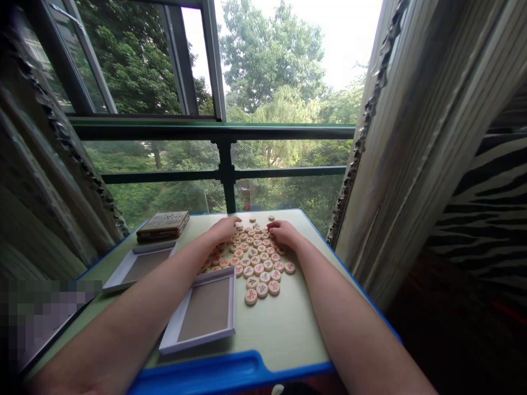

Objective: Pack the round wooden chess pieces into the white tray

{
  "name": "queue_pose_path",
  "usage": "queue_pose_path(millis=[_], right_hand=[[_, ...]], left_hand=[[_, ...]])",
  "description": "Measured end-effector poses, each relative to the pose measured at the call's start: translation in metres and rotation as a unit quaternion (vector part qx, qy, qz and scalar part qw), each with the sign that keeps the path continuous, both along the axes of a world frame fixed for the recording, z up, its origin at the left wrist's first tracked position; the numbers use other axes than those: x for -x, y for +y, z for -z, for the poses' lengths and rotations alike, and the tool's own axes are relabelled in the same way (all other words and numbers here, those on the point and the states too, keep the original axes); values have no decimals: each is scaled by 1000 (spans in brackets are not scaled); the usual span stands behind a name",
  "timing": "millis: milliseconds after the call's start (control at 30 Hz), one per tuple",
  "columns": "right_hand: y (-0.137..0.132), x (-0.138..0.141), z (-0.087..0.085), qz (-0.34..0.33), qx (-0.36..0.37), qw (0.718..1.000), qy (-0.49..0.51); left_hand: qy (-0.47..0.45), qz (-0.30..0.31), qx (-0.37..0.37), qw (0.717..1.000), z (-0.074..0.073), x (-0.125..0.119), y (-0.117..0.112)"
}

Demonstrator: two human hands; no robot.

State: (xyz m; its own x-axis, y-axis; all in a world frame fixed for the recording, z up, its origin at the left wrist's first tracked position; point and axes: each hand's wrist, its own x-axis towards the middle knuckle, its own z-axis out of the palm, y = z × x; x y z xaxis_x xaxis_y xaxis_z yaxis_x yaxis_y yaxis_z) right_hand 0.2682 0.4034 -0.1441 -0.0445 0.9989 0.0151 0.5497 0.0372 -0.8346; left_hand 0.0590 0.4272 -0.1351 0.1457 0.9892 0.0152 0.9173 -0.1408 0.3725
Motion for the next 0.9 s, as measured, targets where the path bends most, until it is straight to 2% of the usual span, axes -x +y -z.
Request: queue_pose_path(millis=[333,500,600,700,800,900], right_hand=[[-4,3,-4,10,-1,1000,-10],[11,15,-19,18,-7,1000,-10],[25,28,-36,-25,5,1000,-17],[39,45,-49,-84,3,992,-93],[47,61,-50,-101,12,985,-141],[51,70,-43,-116,21,981,-153]], left_hand=[[-44,-15,9,999,2,2,3],[-53,-16,4,998,2,1,5],[-56,-17,3,998,4,2,6],[-60,-20,2,998,5,3,7],[-67,-27,-5,997,7,3,9],[-73,-36,-10,997,9,3,10]])
